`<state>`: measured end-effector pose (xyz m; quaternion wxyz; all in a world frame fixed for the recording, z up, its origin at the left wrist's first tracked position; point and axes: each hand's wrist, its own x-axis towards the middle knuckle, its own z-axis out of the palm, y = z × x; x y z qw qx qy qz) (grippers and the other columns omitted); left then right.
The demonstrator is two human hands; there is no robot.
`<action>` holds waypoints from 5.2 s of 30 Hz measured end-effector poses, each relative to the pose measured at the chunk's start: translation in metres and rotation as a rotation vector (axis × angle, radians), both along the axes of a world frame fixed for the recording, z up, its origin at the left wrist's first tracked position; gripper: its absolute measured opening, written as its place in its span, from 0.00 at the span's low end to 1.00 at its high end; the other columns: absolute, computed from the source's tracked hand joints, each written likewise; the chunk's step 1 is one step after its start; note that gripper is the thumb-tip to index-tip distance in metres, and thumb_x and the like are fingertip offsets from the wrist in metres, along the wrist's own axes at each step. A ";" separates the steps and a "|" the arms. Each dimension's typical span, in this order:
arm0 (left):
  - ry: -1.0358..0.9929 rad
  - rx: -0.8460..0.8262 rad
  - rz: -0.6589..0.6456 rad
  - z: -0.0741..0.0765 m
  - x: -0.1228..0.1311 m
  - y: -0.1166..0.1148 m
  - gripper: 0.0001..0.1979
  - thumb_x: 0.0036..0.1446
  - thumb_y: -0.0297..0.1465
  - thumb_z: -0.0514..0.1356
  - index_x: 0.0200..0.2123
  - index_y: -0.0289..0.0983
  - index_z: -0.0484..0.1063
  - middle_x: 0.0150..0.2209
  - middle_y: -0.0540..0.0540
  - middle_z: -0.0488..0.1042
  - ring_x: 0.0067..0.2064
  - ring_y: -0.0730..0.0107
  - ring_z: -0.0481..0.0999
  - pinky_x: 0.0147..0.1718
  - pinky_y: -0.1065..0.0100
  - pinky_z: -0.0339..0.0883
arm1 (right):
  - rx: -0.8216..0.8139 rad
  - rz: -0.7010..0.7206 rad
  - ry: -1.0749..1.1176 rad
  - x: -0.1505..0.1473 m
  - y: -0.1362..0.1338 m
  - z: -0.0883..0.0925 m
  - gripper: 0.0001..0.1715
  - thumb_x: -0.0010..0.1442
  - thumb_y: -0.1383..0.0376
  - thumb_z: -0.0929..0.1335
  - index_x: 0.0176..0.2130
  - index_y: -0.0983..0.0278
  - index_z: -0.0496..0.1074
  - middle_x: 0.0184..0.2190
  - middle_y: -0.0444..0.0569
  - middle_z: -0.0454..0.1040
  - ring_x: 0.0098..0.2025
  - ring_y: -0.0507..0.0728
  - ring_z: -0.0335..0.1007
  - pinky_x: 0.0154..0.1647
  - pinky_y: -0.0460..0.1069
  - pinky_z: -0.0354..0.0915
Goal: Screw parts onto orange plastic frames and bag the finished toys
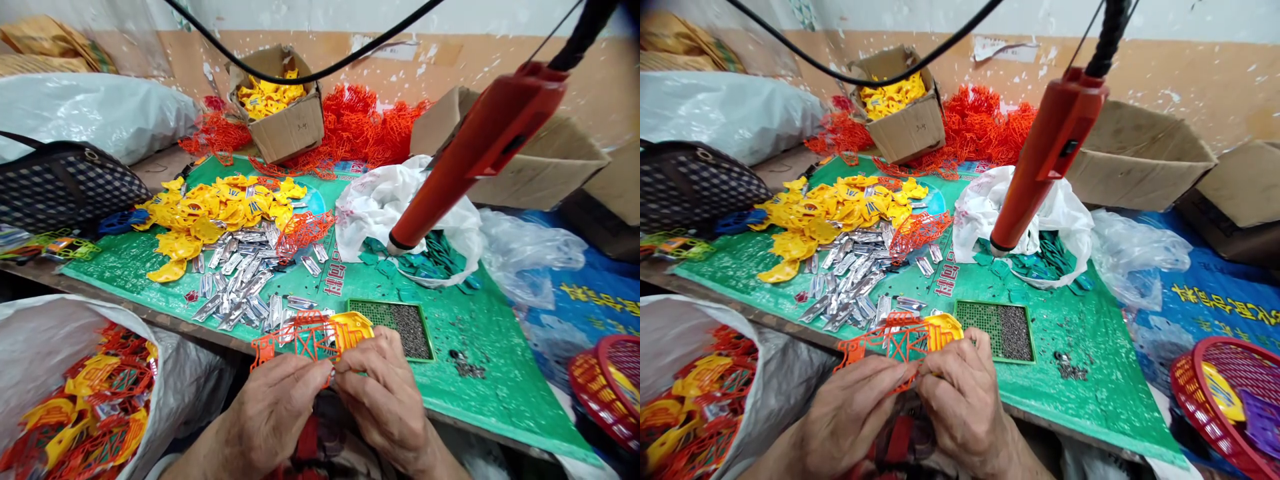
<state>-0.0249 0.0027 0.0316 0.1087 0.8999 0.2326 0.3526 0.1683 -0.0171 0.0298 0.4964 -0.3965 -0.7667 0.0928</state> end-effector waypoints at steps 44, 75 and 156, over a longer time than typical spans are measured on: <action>-0.416 -0.885 0.384 -0.003 0.017 -0.013 0.15 0.58 0.26 0.62 0.47 0.45 0.66 0.34 0.57 0.82 0.39 0.75 0.81 0.44 0.75 0.71 | -0.104 0.050 0.003 0.009 0.006 -0.008 0.25 0.57 0.76 0.69 0.54 0.68 0.63 0.47 0.56 0.68 0.51 0.60 0.63 0.53 0.58 0.65; -0.583 -1.571 0.313 0.006 0.025 -0.007 0.26 0.48 0.30 0.69 0.49 0.38 0.62 0.31 0.51 0.79 0.33 0.71 0.75 0.36 0.68 0.65 | -0.263 0.193 -0.192 0.028 0.001 -0.002 0.04 0.65 0.69 0.66 0.38 0.63 0.71 0.38 0.48 0.73 0.42 0.55 0.63 0.42 0.53 0.57; 0.005 0.040 0.133 -0.025 -0.004 -0.008 0.14 0.62 0.18 0.51 0.48 0.31 0.67 0.41 0.40 0.78 0.43 0.69 0.79 0.44 0.71 0.74 | -0.006 -0.104 -0.040 0.003 -0.003 -0.021 0.02 0.59 0.70 0.70 0.35 0.63 0.74 0.30 0.47 0.79 0.43 0.61 0.70 0.53 0.63 0.55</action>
